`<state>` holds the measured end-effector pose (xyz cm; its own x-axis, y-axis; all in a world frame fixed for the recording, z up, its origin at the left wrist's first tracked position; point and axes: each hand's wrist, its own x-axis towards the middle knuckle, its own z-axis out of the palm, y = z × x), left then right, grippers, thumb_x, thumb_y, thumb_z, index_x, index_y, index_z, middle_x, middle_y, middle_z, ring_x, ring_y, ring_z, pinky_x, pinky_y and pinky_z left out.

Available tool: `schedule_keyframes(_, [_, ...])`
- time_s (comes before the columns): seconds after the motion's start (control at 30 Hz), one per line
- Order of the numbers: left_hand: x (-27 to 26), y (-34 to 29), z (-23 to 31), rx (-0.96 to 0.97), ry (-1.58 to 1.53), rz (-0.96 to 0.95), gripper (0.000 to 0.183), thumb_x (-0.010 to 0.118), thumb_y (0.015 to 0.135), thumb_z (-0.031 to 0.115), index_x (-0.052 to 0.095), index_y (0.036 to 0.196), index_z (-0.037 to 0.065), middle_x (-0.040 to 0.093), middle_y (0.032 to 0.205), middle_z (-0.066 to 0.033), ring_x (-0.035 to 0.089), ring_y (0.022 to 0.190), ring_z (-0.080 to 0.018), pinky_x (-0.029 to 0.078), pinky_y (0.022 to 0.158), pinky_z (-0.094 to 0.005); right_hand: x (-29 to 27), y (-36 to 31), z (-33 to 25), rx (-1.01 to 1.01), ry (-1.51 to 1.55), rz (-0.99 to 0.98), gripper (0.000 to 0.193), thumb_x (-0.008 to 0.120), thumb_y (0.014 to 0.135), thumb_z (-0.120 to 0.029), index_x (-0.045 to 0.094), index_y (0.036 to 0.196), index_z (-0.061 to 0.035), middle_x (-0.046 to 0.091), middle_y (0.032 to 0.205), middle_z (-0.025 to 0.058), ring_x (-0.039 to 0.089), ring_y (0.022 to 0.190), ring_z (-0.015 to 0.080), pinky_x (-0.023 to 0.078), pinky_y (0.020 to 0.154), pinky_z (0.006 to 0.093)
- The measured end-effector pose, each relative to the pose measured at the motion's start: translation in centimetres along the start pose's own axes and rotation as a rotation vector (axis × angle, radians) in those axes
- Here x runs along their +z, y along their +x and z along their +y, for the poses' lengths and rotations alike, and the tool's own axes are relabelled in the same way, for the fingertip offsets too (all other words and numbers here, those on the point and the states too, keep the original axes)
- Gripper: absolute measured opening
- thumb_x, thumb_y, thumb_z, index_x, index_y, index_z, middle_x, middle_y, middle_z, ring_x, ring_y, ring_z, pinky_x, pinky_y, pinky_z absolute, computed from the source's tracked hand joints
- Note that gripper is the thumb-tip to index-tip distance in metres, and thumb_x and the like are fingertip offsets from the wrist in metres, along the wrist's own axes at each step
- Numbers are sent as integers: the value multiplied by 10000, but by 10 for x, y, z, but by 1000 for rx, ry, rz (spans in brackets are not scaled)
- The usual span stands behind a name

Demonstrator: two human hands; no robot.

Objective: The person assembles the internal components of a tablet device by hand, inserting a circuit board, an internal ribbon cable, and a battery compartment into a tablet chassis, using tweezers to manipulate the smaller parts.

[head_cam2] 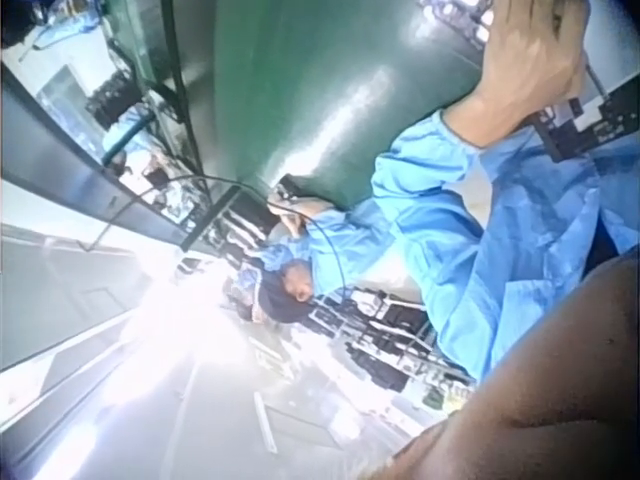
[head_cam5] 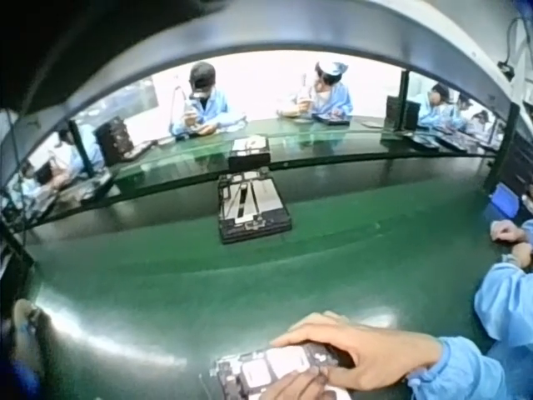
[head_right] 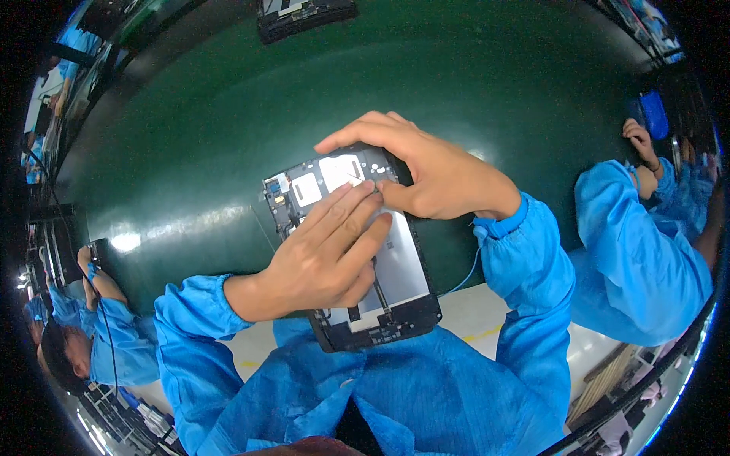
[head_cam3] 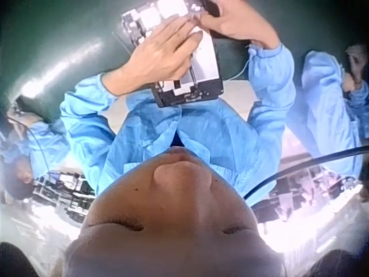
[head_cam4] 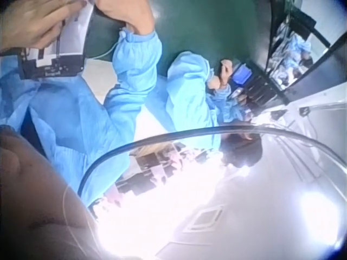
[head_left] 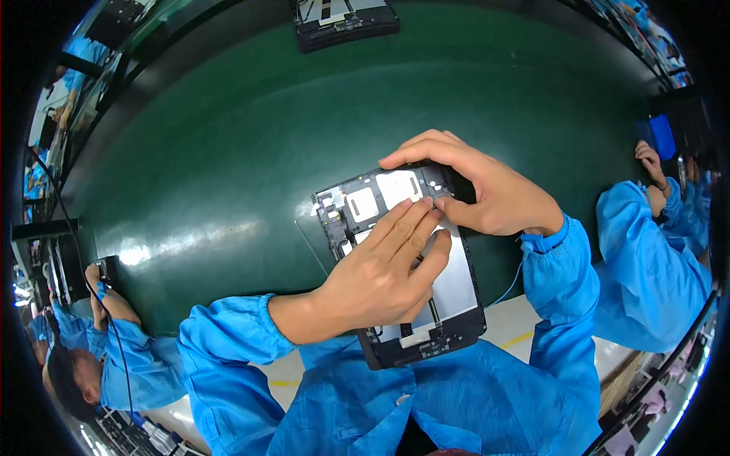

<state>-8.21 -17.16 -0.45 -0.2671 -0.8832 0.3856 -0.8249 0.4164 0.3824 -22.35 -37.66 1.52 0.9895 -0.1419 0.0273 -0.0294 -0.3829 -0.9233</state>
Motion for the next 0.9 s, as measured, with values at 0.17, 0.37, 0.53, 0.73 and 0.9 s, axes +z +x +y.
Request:
schedule_keyframes(0.17, [1,-2,0,-21,4,10,592,741,719,101,700,1283,-73,660,1419,-307,611,1426,-466,490,1223,-583,0,1,2,11,-21,-6,698,653,825,85,652,1504,-77,616,1501,158,531,1451,368,387,1275,473])
schedule_keyframes(0.37, [-5,-8,-3,-50,11,75,576,702,749,85,716,1314,-30,673,1446,-243,622,1410,-442,472,1222,-606,-6,0,15,-1,52,-10,588,701,920,-11,649,1504,-52,629,1512,147,580,1431,303,406,1261,424])
schedule_keyframes(0.53, [-23,-31,-22,-32,53,369,528,680,775,26,710,1302,24,691,1306,-214,660,1220,-384,522,1064,-543,-4,4,11,57,114,41,428,694,1045,-167,681,1450,-29,683,1430,118,622,1353,249,458,1193,381])
schedule_keyframes(0.73, [-40,-93,-25,-568,-3,398,326,708,966,57,638,1280,-2,651,663,-68,622,497,-221,448,478,-379,5,10,18,-16,-35,141,384,714,1042,-237,741,1376,-50,744,1296,133,702,1166,231,549,1043,370])
schedule_keyframes(0.9, [-53,-77,11,-992,-404,224,517,734,983,84,510,1442,4,770,798,-139,686,538,-253,473,514,-389,10,7,21,5,-6,175,368,710,1040,-231,740,1358,-49,762,1260,131,711,1154,225,553,1045,369])
